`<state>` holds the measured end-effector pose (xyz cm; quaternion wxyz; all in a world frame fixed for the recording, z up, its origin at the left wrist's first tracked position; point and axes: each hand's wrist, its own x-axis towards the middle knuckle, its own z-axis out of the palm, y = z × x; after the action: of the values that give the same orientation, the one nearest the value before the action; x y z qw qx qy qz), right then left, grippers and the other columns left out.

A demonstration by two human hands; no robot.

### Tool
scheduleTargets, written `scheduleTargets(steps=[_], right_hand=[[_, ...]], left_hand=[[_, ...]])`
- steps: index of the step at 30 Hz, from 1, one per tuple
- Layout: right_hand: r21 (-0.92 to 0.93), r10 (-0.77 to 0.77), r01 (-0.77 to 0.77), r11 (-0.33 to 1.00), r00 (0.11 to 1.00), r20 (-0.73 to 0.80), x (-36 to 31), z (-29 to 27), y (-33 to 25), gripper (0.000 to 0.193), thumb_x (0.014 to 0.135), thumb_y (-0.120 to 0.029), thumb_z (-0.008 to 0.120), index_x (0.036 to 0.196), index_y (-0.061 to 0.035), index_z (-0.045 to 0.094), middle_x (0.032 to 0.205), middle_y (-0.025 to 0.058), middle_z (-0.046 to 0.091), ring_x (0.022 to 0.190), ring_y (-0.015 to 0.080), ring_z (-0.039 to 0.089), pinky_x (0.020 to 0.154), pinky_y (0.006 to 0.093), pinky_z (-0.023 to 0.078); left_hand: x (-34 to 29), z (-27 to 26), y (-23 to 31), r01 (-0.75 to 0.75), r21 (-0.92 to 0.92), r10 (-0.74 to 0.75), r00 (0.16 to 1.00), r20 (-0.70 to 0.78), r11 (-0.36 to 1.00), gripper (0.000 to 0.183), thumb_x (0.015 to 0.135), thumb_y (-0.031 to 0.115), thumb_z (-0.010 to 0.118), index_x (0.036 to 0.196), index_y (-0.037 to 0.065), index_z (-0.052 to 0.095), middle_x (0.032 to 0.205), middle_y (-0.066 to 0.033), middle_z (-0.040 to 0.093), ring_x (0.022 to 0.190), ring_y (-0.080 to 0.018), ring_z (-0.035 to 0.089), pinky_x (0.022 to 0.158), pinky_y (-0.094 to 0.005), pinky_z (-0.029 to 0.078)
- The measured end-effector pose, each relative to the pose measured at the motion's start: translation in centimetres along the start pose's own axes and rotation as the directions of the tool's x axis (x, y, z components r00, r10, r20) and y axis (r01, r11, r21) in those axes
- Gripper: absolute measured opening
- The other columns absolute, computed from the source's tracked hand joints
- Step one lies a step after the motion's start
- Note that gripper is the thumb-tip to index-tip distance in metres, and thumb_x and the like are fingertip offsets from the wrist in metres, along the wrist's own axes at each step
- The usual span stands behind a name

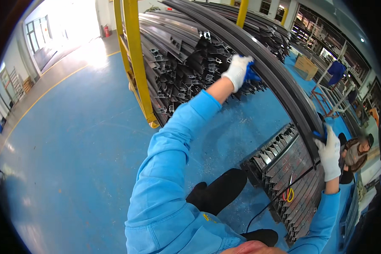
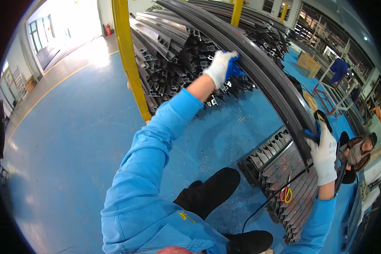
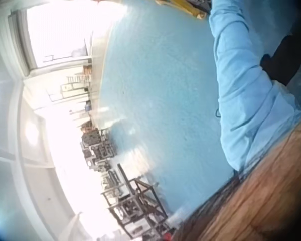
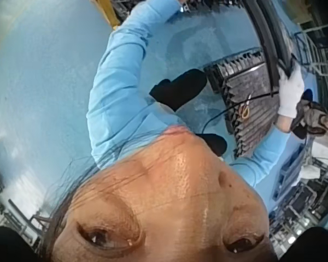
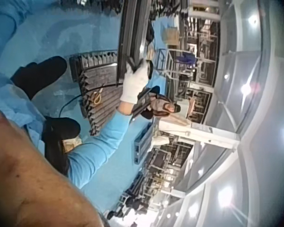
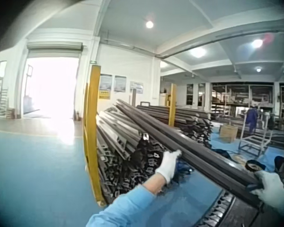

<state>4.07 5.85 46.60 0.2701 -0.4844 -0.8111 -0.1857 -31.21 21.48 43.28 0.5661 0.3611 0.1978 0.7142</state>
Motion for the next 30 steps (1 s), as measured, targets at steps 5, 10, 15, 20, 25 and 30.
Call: scheduleTargets(steps=[5,10,15,20,25,30], right_hand=[[-0.090,0.004,-0.001,0.996,0.999,0.032,10.6,1.7,-6.0,0.048,0.076,-0.018,0.066,0.118,-0.0028,0.049,0.100,0.0197,0.063,0.090,0.0362,0.060,0.078,0.0413,0.046],[-0.248,-0.321,0.312,0.917,0.947,0.003,23.4,6.6,-16.1,0.053,0.084,-0.033,0.060,0.126,-0.0053,0.044,0.113,0.0176,0.058,0.102,0.0319,0.059,0.084,0.0415,0.047],[-0.073,-0.254,0.255,0.964,0.967,0.021,22.5,9.6,-20.7,0.064,0.083,-0.050,0.053,0.129,-0.0078,0.045,0.119,0.0151,0.057,0.107,0.0308,0.057,0.089,0.0401,0.045],[0.180,0.058,-0.082,0.980,0.989,0.136,16.3,9.0,-12.8,0.047,0.083,-0.038,0.058,0.119,-0.0081,0.055,0.107,0.0139,0.064,0.097,0.0304,0.061,0.082,0.0374,0.047],[0.083,0.182,-0.183,0.980,0.983,0.023,6.3,9.1,-0.6,0.036,0.081,-0.021,0.063,0.114,-0.0058,0.059,0.096,0.0142,0.067,0.083,0.0296,0.063,0.073,0.0336,0.049],[0.039,0.464,-0.465,0.884,0.885,0.036,-3.9,7.1,9.7,0.036,0.082,-0.022,0.063,0.113,-0.0030,0.060,0.099,0.0117,0.068,0.089,0.0283,0.064,0.078,0.0324,0.049]], left_hand=[[1.8,-3.6,10.2,-0.037,0.364,0.084,0.990,-0.113,0.931,0.022,0.088,0.011,0.051,0.099,-0.007,0.056,0.084,-0.0192,0.063,0.071,-0.0307,0.066,0.057,-0.0381,0.056],[1.8,-2.1,13.7,-0.041,0.994,0.710,0.697,0.102,-0.102,0.047,0.091,0.041,0.041,0.107,0.002,0.060,0.099,-0.0190,0.063,0.090,-0.0357,0.061,0.080,-0.0429,0.048],[0.5,-7.3,12.0,-0.229,0.879,0.629,0.625,0.462,-0.418,0.043,0.087,0.044,0.045,0.106,0.011,0.064,0.100,-0.0118,0.064,0.101,-0.0332,0.056,0.088,-0.0424,0.044],[0.4,-11.5,10.5,-0.219,0.632,0.316,0.717,0.621,-0.744,0.040,0.084,0.045,0.049,0.105,0.014,0.064,0.103,-0.0071,0.063,0.109,-0.0303,0.052,0.096,-0.0419,0.037],[-0.2,-13.5,11.0,-0.278,0.454,0.143,0.703,0.696,-0.846,0.036,0.080,0.039,0.054,0.107,0.017,0.062,0.113,-0.0032,0.059,0.114,-0.0265,0.051,0.100,-0.0417,0.035],[0.9,-13.9,10.6,-0.270,0.327,0.118,0.581,0.805,-0.906,0.030,0.074,0.028,0.062,0.101,0.016,0.064,0.107,-0.0047,0.061,0.101,-0.0253,0.058,0.087,-0.0393,0.044]])
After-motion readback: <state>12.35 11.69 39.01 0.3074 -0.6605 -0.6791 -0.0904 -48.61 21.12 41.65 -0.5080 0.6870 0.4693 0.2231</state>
